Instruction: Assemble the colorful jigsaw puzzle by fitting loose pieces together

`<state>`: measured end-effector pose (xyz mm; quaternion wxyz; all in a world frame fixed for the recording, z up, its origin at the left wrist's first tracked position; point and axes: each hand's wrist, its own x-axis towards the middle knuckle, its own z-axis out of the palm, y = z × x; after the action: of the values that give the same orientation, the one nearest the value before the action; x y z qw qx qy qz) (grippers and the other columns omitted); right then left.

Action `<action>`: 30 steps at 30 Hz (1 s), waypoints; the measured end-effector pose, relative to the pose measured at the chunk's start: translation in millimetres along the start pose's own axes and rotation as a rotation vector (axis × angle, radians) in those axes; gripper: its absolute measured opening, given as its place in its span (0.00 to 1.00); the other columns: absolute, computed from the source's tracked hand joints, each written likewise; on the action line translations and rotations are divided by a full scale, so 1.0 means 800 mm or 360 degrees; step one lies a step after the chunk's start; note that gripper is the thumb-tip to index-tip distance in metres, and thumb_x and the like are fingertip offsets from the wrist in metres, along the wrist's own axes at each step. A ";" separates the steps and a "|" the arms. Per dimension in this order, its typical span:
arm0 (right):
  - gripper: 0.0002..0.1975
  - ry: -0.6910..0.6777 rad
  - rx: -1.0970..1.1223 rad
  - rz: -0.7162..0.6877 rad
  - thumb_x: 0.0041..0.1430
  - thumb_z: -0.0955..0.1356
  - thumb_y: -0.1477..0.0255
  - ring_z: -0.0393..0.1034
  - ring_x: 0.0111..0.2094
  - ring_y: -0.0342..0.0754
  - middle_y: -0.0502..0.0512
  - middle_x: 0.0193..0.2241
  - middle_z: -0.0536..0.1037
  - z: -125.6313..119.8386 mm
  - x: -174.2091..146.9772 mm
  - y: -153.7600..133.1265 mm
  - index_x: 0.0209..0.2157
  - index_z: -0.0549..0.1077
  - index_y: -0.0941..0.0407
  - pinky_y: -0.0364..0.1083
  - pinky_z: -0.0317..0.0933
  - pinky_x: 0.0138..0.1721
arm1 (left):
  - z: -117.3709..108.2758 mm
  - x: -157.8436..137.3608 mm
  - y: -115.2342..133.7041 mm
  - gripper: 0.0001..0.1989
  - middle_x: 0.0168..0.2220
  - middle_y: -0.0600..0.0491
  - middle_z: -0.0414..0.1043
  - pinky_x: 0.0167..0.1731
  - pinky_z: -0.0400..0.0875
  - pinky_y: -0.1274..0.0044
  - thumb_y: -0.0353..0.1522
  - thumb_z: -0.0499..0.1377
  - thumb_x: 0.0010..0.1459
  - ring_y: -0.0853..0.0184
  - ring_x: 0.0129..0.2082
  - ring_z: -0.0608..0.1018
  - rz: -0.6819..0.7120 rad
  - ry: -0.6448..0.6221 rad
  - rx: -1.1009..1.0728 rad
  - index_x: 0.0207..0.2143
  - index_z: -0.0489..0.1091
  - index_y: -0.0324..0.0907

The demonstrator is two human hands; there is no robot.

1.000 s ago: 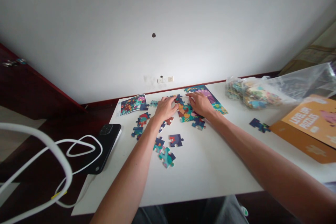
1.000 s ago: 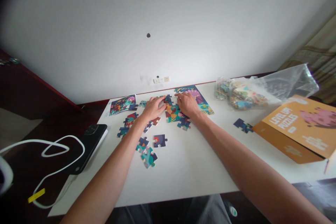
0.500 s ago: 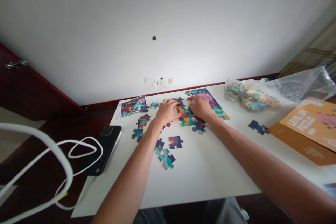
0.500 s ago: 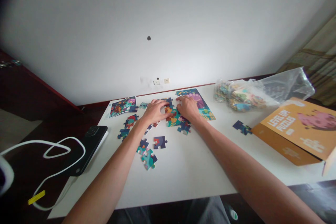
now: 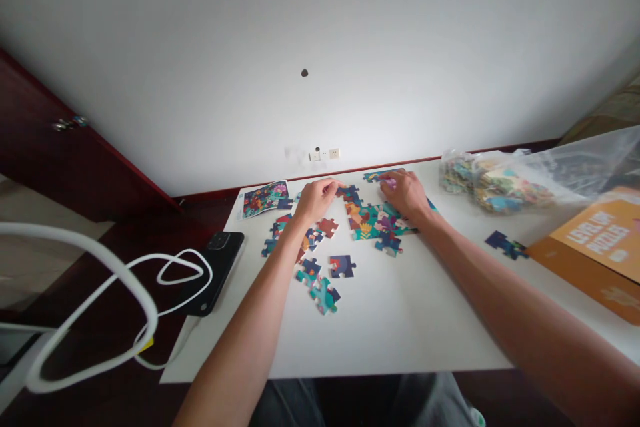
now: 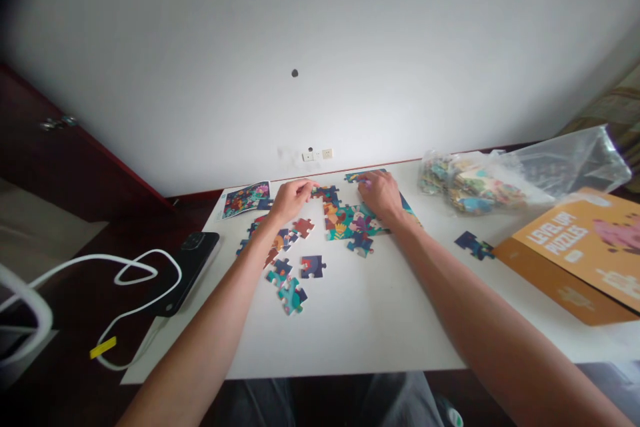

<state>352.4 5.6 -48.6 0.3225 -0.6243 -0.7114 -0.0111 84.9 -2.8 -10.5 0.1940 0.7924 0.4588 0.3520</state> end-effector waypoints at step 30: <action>0.15 -0.0131 0.0269 -0.0181 0.58 0.65 0.76 0.78 0.46 0.54 0.59 0.43 0.85 0.011 -0.011 -0.028 0.40 0.84 0.57 0.49 0.65 0.56 | -0.040 -0.075 -0.008 0.21 0.48 0.51 0.76 0.47 0.71 0.70 0.42 0.71 0.51 0.58 0.47 0.77 -0.0102 -0.0505 0.0443 0.45 0.74 0.46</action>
<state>328.2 -3.3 -50.8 0.3433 -0.5533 -0.7569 0.0562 37.6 -52.3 -15.6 0.1636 0.8421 0.4915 0.1498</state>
